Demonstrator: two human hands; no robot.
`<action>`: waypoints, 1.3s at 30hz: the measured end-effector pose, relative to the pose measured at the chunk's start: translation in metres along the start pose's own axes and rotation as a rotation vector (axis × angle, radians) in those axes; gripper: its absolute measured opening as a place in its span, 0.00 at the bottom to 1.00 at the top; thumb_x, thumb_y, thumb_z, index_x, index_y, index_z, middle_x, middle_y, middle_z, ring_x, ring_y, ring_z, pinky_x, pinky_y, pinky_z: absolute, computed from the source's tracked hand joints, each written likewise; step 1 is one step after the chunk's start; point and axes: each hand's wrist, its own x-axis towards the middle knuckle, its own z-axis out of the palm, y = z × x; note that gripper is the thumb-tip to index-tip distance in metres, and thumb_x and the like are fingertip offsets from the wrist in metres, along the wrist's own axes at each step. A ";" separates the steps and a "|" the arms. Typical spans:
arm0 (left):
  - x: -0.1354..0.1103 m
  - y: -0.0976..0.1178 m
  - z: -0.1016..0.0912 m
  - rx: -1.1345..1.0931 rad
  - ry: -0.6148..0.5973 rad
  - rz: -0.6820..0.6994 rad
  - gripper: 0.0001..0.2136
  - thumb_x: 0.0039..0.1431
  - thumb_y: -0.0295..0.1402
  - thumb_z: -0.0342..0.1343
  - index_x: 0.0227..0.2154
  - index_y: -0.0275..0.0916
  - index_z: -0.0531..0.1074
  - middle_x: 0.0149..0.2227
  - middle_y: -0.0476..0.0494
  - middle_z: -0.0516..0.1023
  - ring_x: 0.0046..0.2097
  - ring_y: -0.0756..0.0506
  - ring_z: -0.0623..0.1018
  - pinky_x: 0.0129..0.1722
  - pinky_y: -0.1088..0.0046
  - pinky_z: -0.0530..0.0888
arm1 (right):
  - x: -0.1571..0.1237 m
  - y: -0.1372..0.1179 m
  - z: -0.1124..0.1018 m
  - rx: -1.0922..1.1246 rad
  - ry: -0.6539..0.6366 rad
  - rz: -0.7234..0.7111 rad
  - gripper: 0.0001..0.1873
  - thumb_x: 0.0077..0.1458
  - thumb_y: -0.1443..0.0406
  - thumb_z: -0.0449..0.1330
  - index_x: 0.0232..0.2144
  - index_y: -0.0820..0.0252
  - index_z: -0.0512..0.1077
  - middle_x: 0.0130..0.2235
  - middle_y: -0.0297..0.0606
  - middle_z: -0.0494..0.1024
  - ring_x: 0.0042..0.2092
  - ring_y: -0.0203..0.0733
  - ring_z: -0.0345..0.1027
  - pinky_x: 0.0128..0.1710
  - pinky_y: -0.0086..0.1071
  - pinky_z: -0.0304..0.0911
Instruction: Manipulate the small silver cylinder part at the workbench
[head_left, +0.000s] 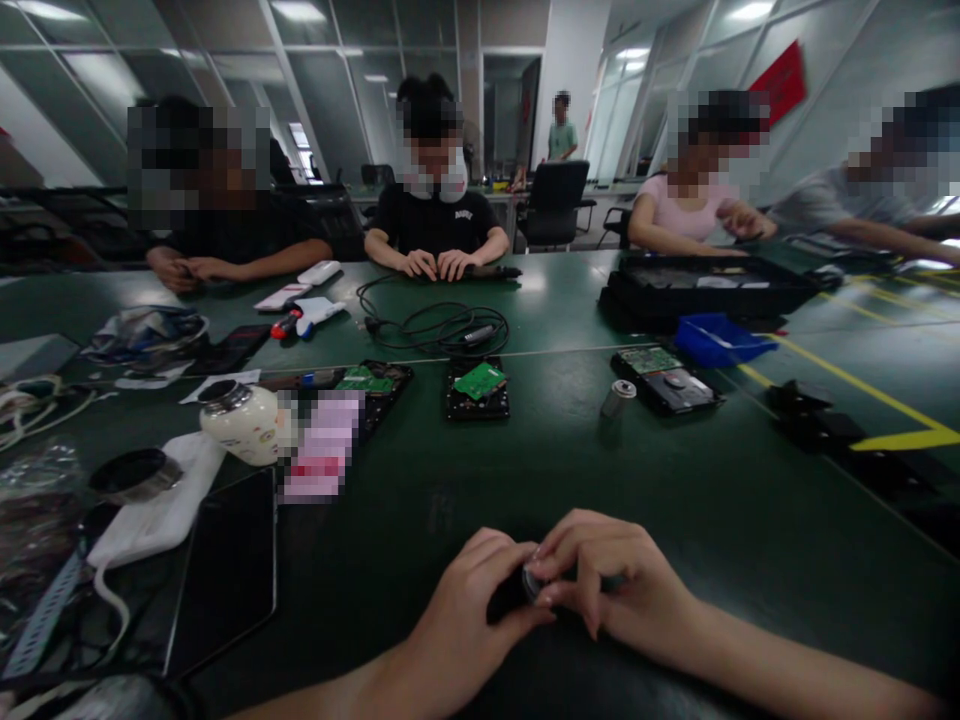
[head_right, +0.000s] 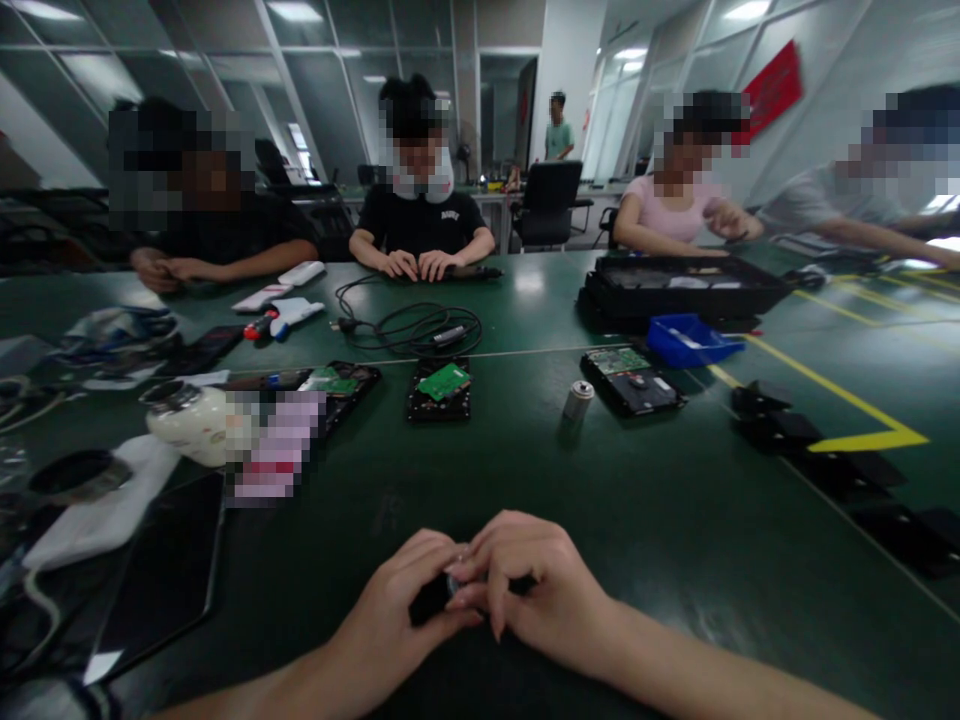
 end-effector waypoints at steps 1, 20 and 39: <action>0.000 0.000 0.000 0.005 0.001 0.000 0.13 0.52 0.25 0.65 0.41 0.38 0.74 0.37 0.46 0.75 0.40 0.44 0.73 0.40 0.69 0.71 | 0.000 0.000 0.000 -0.003 -0.001 -0.002 0.17 0.54 0.70 0.65 0.15 0.59 0.69 0.30 0.37 0.82 0.36 0.38 0.76 0.36 0.30 0.71; 0.000 0.002 -0.001 0.013 -0.024 -0.012 0.15 0.53 0.28 0.65 0.44 0.40 0.74 0.40 0.45 0.75 0.43 0.43 0.73 0.43 0.67 0.71 | -0.006 0.005 -0.001 -0.068 0.121 0.093 0.13 0.48 0.67 0.69 0.20 0.60 0.68 0.27 0.34 0.77 0.32 0.37 0.72 0.32 0.29 0.67; 0.003 0.001 -0.003 0.026 -0.066 -0.030 0.21 0.52 0.25 0.66 0.49 0.42 0.71 0.43 0.45 0.75 0.46 0.43 0.73 0.48 0.66 0.70 | 0.007 0.024 -0.046 -0.325 0.187 0.221 0.05 0.56 0.62 0.63 0.35 0.52 0.78 0.38 0.37 0.74 0.41 0.41 0.70 0.43 0.35 0.65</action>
